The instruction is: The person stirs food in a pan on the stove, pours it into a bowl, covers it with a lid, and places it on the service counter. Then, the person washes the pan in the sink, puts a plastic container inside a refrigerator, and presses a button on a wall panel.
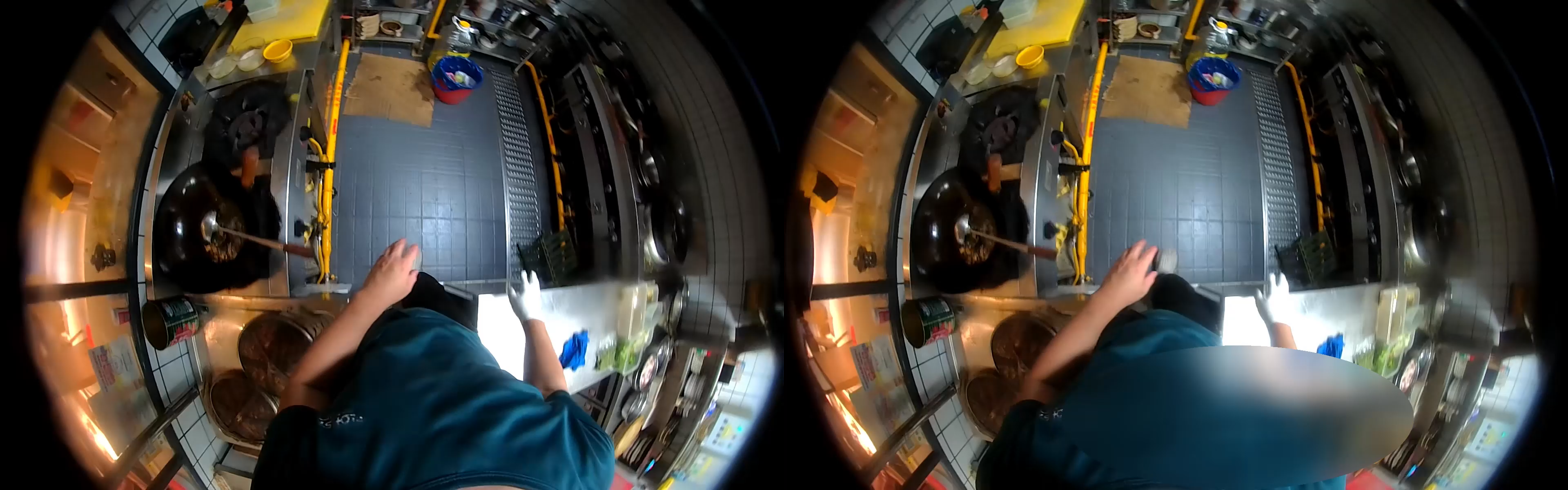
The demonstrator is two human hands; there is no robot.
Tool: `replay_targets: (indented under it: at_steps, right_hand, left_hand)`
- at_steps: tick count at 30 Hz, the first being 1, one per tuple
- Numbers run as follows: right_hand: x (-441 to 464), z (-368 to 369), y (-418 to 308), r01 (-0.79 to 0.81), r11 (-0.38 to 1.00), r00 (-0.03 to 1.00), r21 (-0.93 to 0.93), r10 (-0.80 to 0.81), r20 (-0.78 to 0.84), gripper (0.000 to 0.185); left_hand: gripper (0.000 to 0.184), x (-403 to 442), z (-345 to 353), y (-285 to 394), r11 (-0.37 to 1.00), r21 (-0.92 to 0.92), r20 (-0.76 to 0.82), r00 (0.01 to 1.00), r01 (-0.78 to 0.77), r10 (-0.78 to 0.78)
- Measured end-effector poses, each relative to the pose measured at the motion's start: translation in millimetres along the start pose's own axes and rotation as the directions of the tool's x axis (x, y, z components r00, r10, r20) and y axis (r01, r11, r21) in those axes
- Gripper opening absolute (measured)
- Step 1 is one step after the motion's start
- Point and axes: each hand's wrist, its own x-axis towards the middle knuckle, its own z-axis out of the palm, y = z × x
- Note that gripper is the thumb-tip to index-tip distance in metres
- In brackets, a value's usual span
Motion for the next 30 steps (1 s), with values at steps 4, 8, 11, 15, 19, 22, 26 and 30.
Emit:
replay_targets:
  at_steps: [4, 8, 11, 15, 19, 22, 26, 30]
  right_hand:
    - [57, 11, 32, -0.212, 0.977, 0.976, 0.015, 0.211, 0.058, 0.071]
    - [188, 9, 42, -0.328, 0.944, 0.939, -0.035, 0.33, 0.1, 0.073]
    - [331, -4, 27, -0.299, 0.953, 0.949, -0.042, 0.301, 0.097, 0.067]
    - [523, -87, -101, -0.066, 0.981, 0.998, 0.183, 0.061, 0.033, 0.059]
    - [689, -122, -238, 0.382, 0.913, 0.92, 0.141, -0.362, -0.15, 0.055]
    - [774, -152, -353, 0.561, 0.794, 0.827, 0.237, -0.549, -0.117, 0.055]
    - [876, -150, -466, 0.719, 0.654, 0.682, 0.234, -0.729, -0.057, 0.057]
    - [973, -145, -546, 0.666, 0.693, 0.675, 0.276, -0.717, 0.173, 0.061]
  left_hand:
    - [0.048, 115, -21, -22, 0.997, 0.002, 0.028, 0.997, -0.071, 0.071]
    - [0.04, 244, -53, -57, 0.991, 0.108, 0.088, 0.994, -0.08, 0.071]
    - [0.054, 335, -103, -76, 0.986, 0.142, 0.242, 0.963, 0.089, -0.121]
    - [0.057, 416, -144, -132, 0.97, 0.181, 0.142, 0.972, 0.16, -0.187]
    - [0.051, 468, -187, -190, 0.939, 0.123, 0.041, 0.944, 0.321, -0.327]
    - [0.059, 499, -205, -255, 0.895, 0.11, 0.032, 0.899, 0.432, -0.438]
    - [0.059, 567, -255, -323, 0.832, 0.095, -0.128, 0.836, 0.546, -0.534]
    - [0.058, 660, -317, -405, 0.767, 0.114, -0.242, 0.766, 0.632, -0.595]
